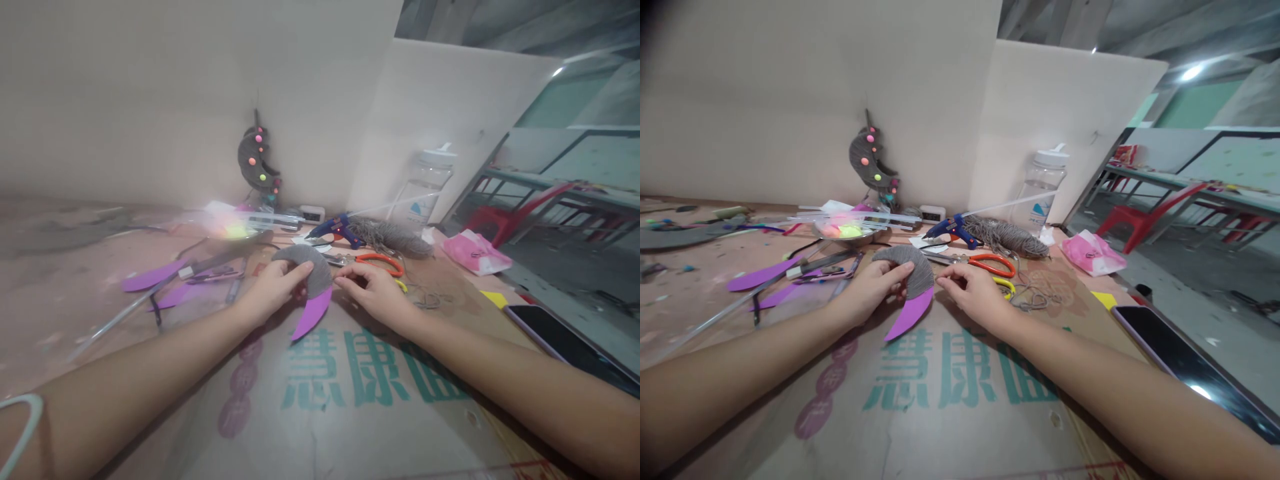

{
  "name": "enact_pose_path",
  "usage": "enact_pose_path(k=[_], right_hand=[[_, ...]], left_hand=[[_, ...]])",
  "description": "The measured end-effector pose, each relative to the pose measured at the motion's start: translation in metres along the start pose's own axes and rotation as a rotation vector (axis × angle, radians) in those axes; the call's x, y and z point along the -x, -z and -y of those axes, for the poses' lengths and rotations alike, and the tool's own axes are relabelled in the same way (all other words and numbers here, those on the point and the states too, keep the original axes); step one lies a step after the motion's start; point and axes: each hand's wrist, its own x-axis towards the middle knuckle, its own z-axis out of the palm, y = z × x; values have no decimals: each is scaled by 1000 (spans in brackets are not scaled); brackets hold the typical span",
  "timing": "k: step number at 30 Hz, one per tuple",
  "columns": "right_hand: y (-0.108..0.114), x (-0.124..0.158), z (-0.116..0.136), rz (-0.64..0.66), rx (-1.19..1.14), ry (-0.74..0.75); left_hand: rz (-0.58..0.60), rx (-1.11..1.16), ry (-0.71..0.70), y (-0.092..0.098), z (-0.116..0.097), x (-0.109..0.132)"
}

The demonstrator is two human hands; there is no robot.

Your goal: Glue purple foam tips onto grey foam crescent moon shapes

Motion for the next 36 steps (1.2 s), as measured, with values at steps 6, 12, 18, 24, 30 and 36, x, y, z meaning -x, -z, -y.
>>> enact_pose_path(k=[6,12,18,24,30,36], right_hand=[[3,-2,-5,-73,-46,97],[1,-2,-1,21,-92,39],[-2,1,2,44,-226,-67],[-3,0,-3,-57,-298,-87],[-2,1,1,-43,-343,-126],[-3,1,-2,-36,-331,-108]], left_hand=[[-16,-66,-14,-1,-3,2],[-3,-210,-31,-2,-9,6],[65,-345,-113,-2,-8,8],[171,-481,-256,-8,-14,16],[260,-470,-301,-9,-16,19],[226,-466,-302,-7,-14,16]])
